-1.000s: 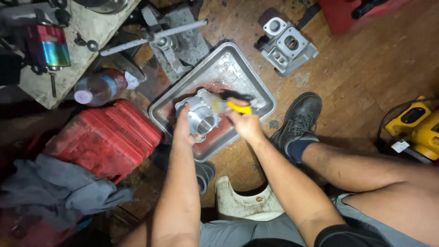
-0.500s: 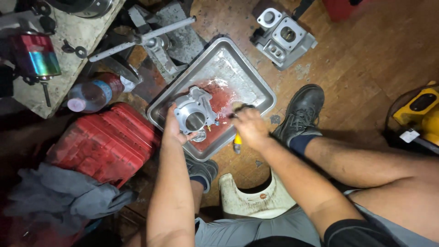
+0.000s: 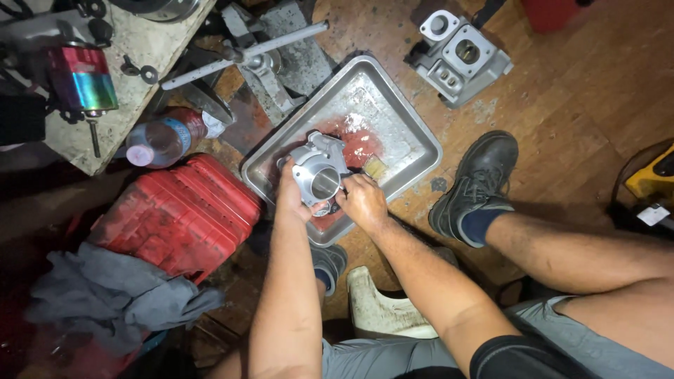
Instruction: Cleaning an engine piston using a brush and solvent in a metal tray
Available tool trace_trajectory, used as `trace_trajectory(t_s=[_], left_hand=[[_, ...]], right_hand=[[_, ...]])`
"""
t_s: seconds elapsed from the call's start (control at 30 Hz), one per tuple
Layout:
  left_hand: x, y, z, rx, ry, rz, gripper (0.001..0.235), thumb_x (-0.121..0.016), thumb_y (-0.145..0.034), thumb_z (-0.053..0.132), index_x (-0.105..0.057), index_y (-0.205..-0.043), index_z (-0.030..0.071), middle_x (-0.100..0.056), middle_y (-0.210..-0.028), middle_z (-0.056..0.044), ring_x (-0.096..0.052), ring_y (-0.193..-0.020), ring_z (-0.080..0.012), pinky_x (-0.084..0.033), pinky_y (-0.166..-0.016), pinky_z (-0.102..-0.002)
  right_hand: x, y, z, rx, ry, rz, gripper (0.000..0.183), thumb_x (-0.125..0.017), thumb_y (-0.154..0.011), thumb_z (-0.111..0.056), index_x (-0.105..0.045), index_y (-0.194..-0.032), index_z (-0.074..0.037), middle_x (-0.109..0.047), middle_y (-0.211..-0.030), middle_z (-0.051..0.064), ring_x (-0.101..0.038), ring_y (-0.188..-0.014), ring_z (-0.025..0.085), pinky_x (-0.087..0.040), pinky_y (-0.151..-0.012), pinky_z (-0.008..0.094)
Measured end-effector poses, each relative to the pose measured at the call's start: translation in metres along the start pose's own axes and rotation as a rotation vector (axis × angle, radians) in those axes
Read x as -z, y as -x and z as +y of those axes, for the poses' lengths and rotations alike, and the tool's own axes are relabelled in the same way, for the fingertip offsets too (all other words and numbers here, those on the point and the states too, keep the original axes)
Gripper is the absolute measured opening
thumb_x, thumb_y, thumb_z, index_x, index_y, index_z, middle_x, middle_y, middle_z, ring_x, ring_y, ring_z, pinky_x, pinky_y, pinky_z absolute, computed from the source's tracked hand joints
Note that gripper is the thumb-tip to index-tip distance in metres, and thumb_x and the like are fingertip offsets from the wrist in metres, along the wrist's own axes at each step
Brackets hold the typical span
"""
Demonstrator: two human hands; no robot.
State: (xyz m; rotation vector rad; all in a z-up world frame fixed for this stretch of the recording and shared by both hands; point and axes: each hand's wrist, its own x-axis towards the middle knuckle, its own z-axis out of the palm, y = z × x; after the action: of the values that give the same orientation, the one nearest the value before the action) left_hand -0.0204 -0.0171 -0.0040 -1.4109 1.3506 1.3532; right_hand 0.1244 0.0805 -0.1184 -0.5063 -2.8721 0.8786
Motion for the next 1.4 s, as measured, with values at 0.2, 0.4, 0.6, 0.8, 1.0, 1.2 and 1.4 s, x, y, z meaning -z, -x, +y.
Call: trace_trajectory(t_s=[0.2, 0.4, 0.6, 0.8, 1.0, 1.2, 1.4], left_hand=[[-0.004, 0.009, -0.002, -0.023, 0.034, 0.06, 0.064, -0.071, -0.08, 0.064, -0.065, -0.124, 0.018, -0.066, -0.123, -0.016, -0.061, -0.115, -0.0468, -0.05, -0.084, -0.075], [0.0, 0.003, -0.008, -0.038, 0.038, 0.065, 0.069, -0.069, -0.078, 0.067, -0.064, -0.124, 0.016, -0.066, -0.123, -0.018, -0.062, -0.114, -0.0472, -0.049, -0.087, -0.073], [-0.007, 0.021, -0.01, -0.127, -0.029, 0.06, 0.073, -0.069, -0.083, 0.064, -0.06, -0.128, 0.007, -0.064, -0.117, -0.024, -0.065, -0.102, -0.0447, -0.056, -0.066, -0.063], [-0.012, 0.023, -0.009, -0.126, -0.044, 0.122, 0.085, -0.069, -0.082, 0.066, -0.046, -0.143, 0.011, -0.055, -0.132, -0.025, -0.06, -0.114, -0.0488, -0.056, -0.072, -0.069], [-0.012, 0.029, -0.008, -0.126, -0.049, 0.097, 0.083, -0.066, -0.083, 0.066, -0.049, -0.14, 0.007, -0.057, -0.13, -0.024, -0.061, -0.114, -0.0459, -0.056, -0.077, -0.068], [-0.008, 0.015, -0.009, -0.135, -0.062, 0.108, 0.085, -0.068, -0.082, 0.065, -0.048, -0.142, 0.009, -0.055, -0.134, -0.024, -0.059, -0.118, -0.0464, -0.055, -0.076, -0.069], [-0.006, 0.036, 0.004, -0.249, -0.212, 0.137, 0.089, -0.076, -0.08, 0.061, -0.042, -0.149, 0.016, -0.046, -0.146, -0.025, -0.05, -0.131, -0.0509, -0.052, -0.076, -0.078]], right_hand=[[0.018, -0.01, -0.006, -0.003, 0.012, -0.005, 0.012, -0.073, -0.073, -0.03, -0.068, -0.075, -0.02, -0.062, -0.066, 0.003, -0.07, -0.071, 0.023, -0.059, -0.064, 0.036], [0.091, -0.043, -0.029, -0.553, -0.62, -0.167, 0.013, -0.076, -0.074, -0.012, -0.073, -0.086, -0.014, -0.07, -0.074, 0.006, -0.073, -0.076, 0.02, -0.06, -0.065, 0.037], [0.082, -0.087, -0.033, -0.769, -1.207, -0.236, 0.026, -0.069, -0.076, 0.003, -0.066, -0.101, -0.002, -0.065, -0.091, 0.01, -0.069, -0.077, 0.017, -0.065, -0.068, 0.028], [0.079, -0.111, -0.046, -0.576, -0.31, -0.43, 0.022, -0.075, -0.077, -0.035, -0.074, -0.09, -0.018, -0.076, -0.089, 0.009, -0.074, -0.098, 0.03, -0.06, -0.086, 0.043], [0.104, -0.112, -0.067, -0.586, -0.199, -0.463, 0.022, -0.071, -0.076, -0.034, -0.08, -0.089, -0.017, -0.078, -0.088, 0.013, -0.076, -0.094, 0.034, -0.062, -0.079, 0.044], [0.13, -0.099, -0.014, -0.569, -0.796, -0.474, 0.021, -0.073, -0.078, -0.022, -0.075, -0.098, -0.013, -0.073, -0.076, 0.016, -0.073, -0.075, 0.023, -0.063, -0.067, 0.031], [0.116, -0.101, 0.024, -0.821, -1.327, -0.371, 0.03, -0.053, -0.088, -0.004, -0.063, -0.115, -0.012, -0.074, -0.108, 0.005, -0.074, -0.1, 0.019, -0.061, -0.091, 0.037]])
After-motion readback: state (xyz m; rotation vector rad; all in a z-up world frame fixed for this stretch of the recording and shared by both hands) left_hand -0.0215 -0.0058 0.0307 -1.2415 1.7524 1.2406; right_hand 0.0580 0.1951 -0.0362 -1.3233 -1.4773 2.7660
